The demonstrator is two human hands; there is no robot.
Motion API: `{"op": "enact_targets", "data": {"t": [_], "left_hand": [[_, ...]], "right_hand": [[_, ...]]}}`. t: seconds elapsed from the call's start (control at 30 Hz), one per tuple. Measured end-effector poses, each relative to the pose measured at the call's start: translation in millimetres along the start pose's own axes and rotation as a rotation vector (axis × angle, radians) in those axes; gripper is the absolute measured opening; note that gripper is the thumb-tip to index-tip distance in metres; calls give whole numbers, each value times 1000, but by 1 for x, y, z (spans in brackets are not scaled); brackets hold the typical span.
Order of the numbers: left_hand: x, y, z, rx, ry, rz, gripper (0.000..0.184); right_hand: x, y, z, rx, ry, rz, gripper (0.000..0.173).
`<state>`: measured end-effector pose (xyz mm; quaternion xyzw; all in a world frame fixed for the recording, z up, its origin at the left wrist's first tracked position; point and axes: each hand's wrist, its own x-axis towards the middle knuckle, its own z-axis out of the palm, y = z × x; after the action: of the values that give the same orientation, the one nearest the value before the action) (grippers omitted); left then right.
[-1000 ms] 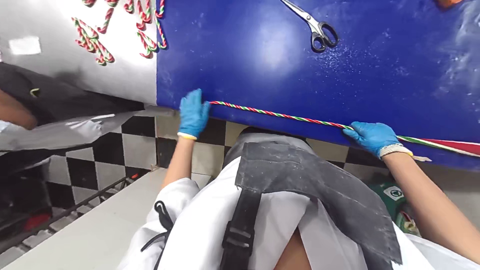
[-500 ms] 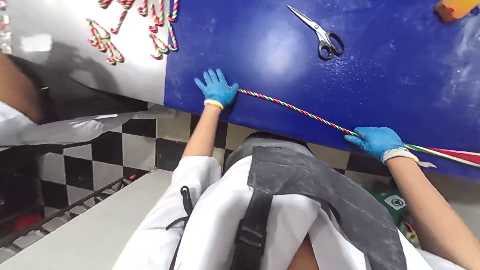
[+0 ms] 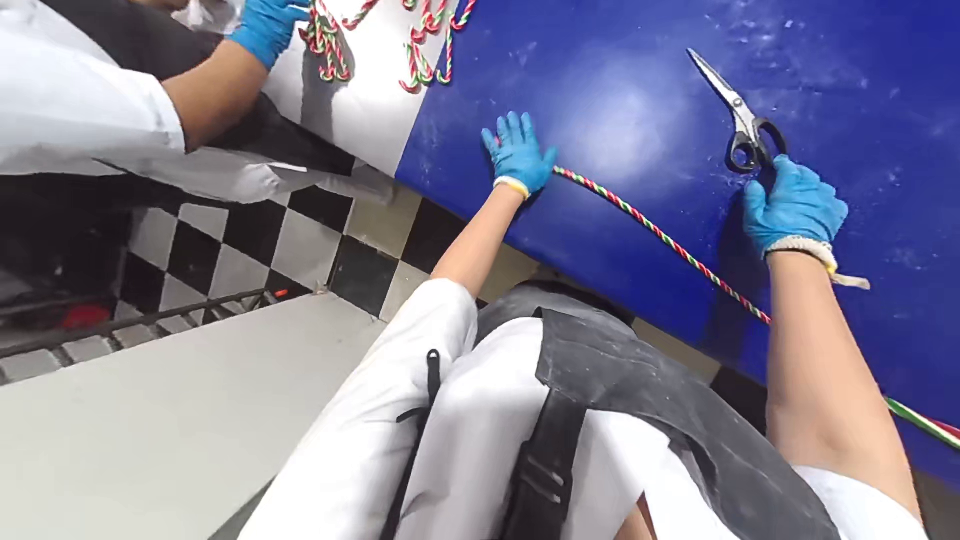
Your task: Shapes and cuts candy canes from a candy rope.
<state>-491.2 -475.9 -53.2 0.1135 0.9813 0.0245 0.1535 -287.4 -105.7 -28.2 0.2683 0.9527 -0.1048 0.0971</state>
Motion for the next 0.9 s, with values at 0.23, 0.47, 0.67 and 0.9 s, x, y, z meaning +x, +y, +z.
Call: {"op": "enact_targets", "data": {"t": [0.23, 0.47, 0.67, 0.9], "left_hand": [[-122, -91, 36, 71, 74, -118, 91], [-16, -62, 22, 20, 171, 17, 103], [48, -31, 13, 2, 169, 128, 95], [27, -79, -43, -275, -225, 673, 65]], "right_hand": [[46, -40, -29, -270, -170, 80, 30], [79, -66, -38, -187, -206, 222, 56], [67, -84, -26, -313, -442, 275, 55], [-100, -103, 9, 792, -461, 193, 37]]}}
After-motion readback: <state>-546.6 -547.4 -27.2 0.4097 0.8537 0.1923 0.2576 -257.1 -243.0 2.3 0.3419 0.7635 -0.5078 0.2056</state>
